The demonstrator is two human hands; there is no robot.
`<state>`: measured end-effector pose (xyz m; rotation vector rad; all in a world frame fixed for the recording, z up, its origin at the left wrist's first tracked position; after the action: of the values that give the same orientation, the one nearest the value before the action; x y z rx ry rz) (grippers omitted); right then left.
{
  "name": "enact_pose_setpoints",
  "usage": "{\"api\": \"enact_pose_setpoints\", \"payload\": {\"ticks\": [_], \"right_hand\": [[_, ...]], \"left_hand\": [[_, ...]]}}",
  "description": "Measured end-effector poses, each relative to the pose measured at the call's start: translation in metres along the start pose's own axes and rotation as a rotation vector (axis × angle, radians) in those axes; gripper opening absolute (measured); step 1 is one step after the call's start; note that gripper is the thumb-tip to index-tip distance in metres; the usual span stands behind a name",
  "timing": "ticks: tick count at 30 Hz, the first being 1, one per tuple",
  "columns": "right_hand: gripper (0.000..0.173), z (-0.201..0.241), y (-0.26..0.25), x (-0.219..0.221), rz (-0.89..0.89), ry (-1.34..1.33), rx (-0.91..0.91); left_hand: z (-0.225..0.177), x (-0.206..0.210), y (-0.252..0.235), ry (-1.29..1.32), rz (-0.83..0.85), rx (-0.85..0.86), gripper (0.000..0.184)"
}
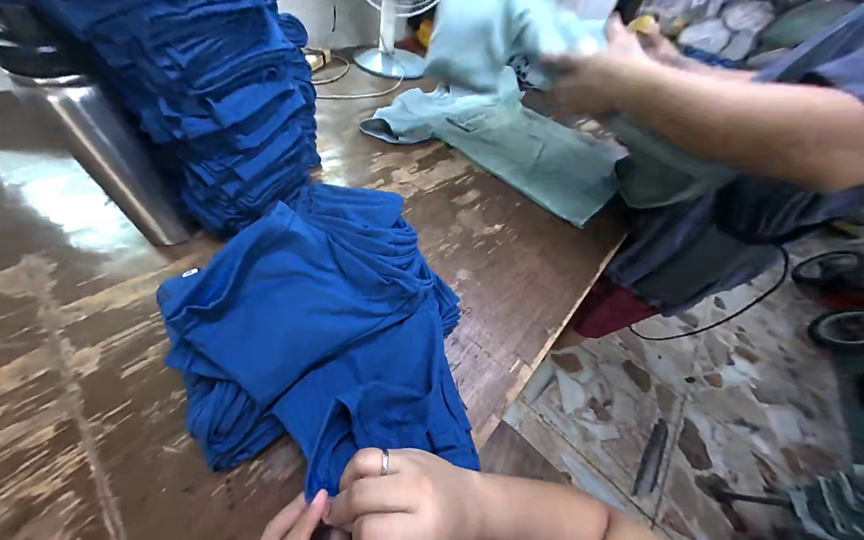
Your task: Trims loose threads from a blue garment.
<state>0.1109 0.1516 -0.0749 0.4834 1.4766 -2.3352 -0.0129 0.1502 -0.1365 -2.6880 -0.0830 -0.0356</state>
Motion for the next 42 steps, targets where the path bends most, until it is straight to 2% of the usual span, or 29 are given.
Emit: {"api": "enact_pose_setpoints", "payload": {"ticks": [5, 8, 12, 14, 19, 23, 31, 36, 42], "right_hand": [[0.012, 0.017, 0.003, 0.010, -0.007, -0.101, 0.038], [0.008, 0.006, 0.010, 0.011, -0.035, -0.185, 0.150], [0.043, -0.032, 0.028, 0.013, 0.090, -0.060, 0.459], [0.044, -0.042, 0.038, 0.015, 0.162, -0.030, 0.518], [0.036, -0.042, 0.047, 0.013, 0.264, 0.083, 0.498], [0.034, -0.039, 0.045, 0.017, 0.252, 0.195, 0.465], [0.040, -0.038, 0.032, 0.028, 0.250, 0.245, 0.469], [0.044, -0.041, 0.036, 0.024, 0.243, 0.173, 0.482], [0.040, -0.047, 0.041, 0.021, 0.302, 0.043, 0.536]], "left_hand": [[-0.006, -0.002, -0.001, -0.139, -0.038, 0.039, 0.020], [-0.001, -0.005, -0.001, -0.069, -0.062, -0.024, 0.021], [0.011, -0.013, 0.000, 0.103, -0.158, -0.158, 0.018], [0.018, -0.017, 0.002, 0.184, -0.221, -0.207, 0.014], [0.029, -0.017, 0.008, 0.365, -0.287, -0.266, 0.010], [0.025, -0.015, 0.005, 0.445, -0.235, -0.199, 0.011], [0.021, -0.012, 0.006, 0.410, -0.185, -0.140, 0.012], [0.029, -0.016, 0.010, 0.381, -0.241, -0.226, 0.010], [0.046, -0.014, 0.010, 0.537, -0.342, -0.395, 0.012]]}}
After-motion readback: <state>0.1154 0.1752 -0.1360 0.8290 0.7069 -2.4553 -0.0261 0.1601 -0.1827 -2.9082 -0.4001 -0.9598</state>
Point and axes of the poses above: each hand's wrist, its own y-axis away from the middle knuckle, its own x-axis out of the palm, z = x × y, the point moved 10 cm from there along -y, towards the middle knuckle, and after that the axes turned 1 degree about y, right-handed, at the moved point
